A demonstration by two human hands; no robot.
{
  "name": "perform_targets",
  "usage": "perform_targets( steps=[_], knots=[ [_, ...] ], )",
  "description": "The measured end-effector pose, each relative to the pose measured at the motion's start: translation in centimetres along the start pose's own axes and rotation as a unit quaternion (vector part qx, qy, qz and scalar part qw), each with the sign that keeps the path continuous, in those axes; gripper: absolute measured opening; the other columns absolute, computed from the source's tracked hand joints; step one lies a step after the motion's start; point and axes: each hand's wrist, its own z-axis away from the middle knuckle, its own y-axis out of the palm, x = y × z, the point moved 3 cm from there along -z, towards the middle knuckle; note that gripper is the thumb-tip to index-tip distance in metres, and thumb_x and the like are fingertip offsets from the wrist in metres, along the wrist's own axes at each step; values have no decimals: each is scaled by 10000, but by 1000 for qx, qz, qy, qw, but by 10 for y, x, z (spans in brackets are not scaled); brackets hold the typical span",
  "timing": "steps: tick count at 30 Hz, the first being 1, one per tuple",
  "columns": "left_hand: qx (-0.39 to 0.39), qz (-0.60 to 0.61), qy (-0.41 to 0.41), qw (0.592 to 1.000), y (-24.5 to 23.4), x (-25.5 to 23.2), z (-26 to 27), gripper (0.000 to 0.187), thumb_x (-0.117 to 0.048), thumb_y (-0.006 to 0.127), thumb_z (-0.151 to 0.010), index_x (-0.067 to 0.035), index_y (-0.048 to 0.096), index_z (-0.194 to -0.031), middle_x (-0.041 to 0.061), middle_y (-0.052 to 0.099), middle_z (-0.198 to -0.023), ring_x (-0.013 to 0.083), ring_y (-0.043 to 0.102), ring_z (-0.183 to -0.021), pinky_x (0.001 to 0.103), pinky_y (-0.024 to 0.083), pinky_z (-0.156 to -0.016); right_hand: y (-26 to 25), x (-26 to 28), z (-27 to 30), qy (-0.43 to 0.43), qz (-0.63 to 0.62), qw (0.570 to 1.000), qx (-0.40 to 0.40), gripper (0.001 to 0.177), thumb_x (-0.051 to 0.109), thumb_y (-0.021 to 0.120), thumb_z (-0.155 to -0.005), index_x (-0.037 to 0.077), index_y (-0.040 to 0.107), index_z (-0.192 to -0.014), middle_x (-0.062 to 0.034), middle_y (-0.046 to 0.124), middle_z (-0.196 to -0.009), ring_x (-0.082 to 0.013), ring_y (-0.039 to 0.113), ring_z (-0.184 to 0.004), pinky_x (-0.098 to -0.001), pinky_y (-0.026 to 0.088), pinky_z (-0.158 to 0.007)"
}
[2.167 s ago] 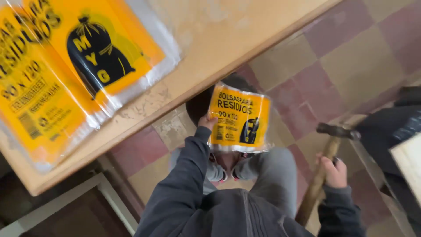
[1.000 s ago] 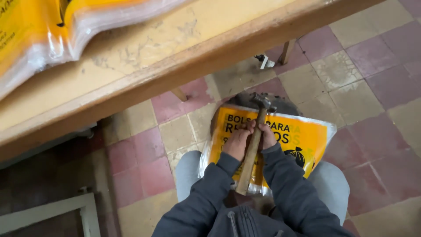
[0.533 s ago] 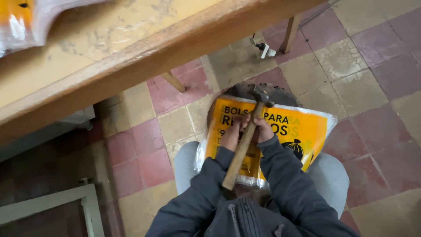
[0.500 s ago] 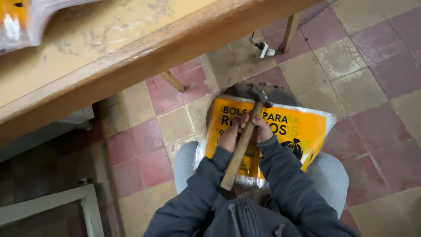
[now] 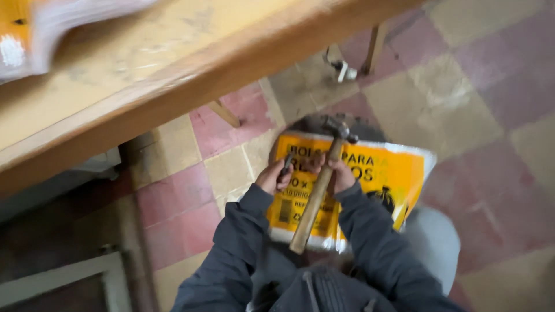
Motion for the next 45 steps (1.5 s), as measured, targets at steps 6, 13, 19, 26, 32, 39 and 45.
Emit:
perform_targets(
  steps=[6, 13, 19, 26, 32, 39, 45],
  knots=[
    [-48, -58, 186, 980, 26, -55, -30, 299, -284, 482, -1072, -88, 677, -960, 103, 592, -592, 194, 584, -523, 290, 501, -572, -31, -14, -15, -8, -46, 999, 25, 135, 228, 567, -916, 95, 582, -900, -125, 665, -801, -385, 622, -1205, -655, 327, -1151],
    [-79, -303, 352, 882, 54, -91, -23, 236, -251, 482, -1111, -89, 476, -1282, 199, 625, -1142, 442, 612, -1115, 614, 540, -1001, -19, -5, -15, -16, -33, 994, 102, 148, 255, 482, -975, 122, 548, -973, -92, 633, -837, -357, 576, -1282, -638, 287, -1165],
    [-163, -446, 317, 821, 59, -95, -18, 204, -277, 474, -1094, -158, 413, -1248, 210, 695, -1023, 461, 691, -933, 615, 618, -844, -14, -3, -14, -17, -29, 995, 99, 155, 241, 479, -954, 99, 542, -964, -108, 611, -825, -368, 576, -1265, -630, 292, -1161],
    [-170, -549, 384, 722, 45, -77, -34, 267, -351, 485, -1075, -156, 499, -1257, 161, 687, -1130, 368, 672, -1093, 467, 602, -926, -31, -11, -17, -12, -26, 996, 89, 142, 217, 491, -950, 86, 536, -978, -122, 610, -831, -363, 587, -1261, -597, 297, -1166],
    [-232, -582, 471, 621, 34, -52, -51, 330, -316, 534, -1052, -65, 553, -1264, 182, 657, -1141, 356, 646, -1135, 436, 570, -996, -15, -1, -9, 37, -30, 999, -14, 208, 231, 563, -887, 61, 523, -1000, -131, 532, -773, -345, 636, -1021, -507, 477, -984],
    [-251, -584, 446, 630, 51, -71, -22, 278, -288, 508, -1075, -81, 505, -1261, 135, 671, -1041, 304, 692, -1005, 449, 591, -965, 50, 89, 3, 51, 306, 937, -160, 235, 114, 608, -930, -39, 588, -1108, -188, 628, -632, -363, 689, -521, -478, 594, -513],
    [-275, -612, 408, 619, 38, -52, -47, 323, -346, 475, -1066, -145, 535, -1312, 57, 658, -1165, 237, 665, -1141, 378, 581, -1016, 123, 141, 1, 86, 828, 554, -22, 392, 418, 516, -1028, 38, 596, -1079, -31, 698, -532, -264, 707, -468, -417, 567, -458]
  ],
)
